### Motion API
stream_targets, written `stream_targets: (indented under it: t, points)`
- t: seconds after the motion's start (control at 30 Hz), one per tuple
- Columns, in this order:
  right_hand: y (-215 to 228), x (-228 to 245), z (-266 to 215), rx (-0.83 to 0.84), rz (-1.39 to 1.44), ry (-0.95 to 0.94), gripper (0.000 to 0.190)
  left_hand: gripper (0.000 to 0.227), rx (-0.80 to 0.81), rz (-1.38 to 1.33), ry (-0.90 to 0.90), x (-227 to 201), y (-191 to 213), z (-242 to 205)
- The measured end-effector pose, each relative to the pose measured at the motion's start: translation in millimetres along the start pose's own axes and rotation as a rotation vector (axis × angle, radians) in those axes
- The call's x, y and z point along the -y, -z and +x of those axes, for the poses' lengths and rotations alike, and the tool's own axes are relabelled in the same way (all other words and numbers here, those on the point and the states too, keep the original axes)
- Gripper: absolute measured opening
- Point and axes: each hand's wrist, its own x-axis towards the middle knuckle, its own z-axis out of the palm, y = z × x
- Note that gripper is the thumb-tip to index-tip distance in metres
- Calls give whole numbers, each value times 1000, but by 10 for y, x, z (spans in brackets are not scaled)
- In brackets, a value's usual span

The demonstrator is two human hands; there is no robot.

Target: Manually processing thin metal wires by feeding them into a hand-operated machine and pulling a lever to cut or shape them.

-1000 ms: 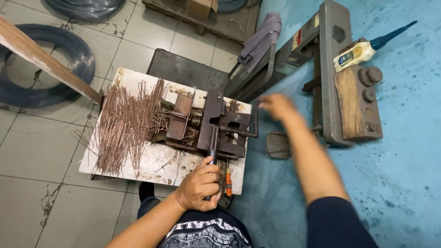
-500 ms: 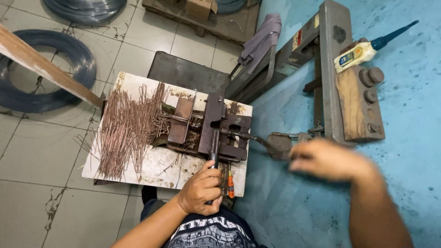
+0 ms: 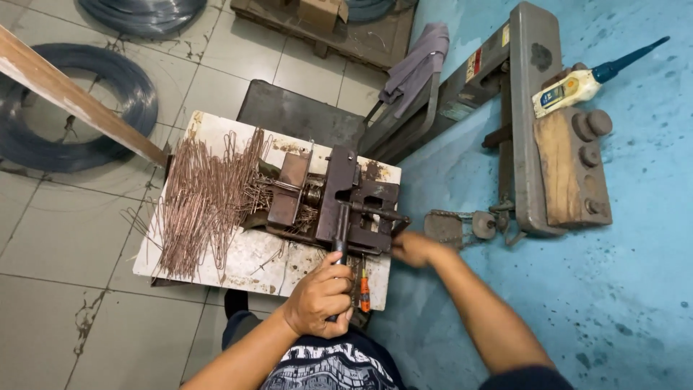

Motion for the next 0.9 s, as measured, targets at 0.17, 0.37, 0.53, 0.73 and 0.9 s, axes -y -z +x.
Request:
stream_targets:
  t: [0.17,0.37,0.53,0.73,0.9]
  points:
    - [-18,481,-1757,-19,274,239,60,19,12,18,3,-60,32,46]
    - [1131,313,-3005,-302,473,-21,37,22,39,-12,12,-49,73,79]
    - [2056,32,-2627,-462,369,-44,40,20,49,21,14,-8,2,-35]
    - [2266,-57,-1435,-315,299,-189,53,21,33,10,8,-45,39,44]
    - [1023,-710,617,-268,158,-39,44,20,20,25,-1,-68,63,107]
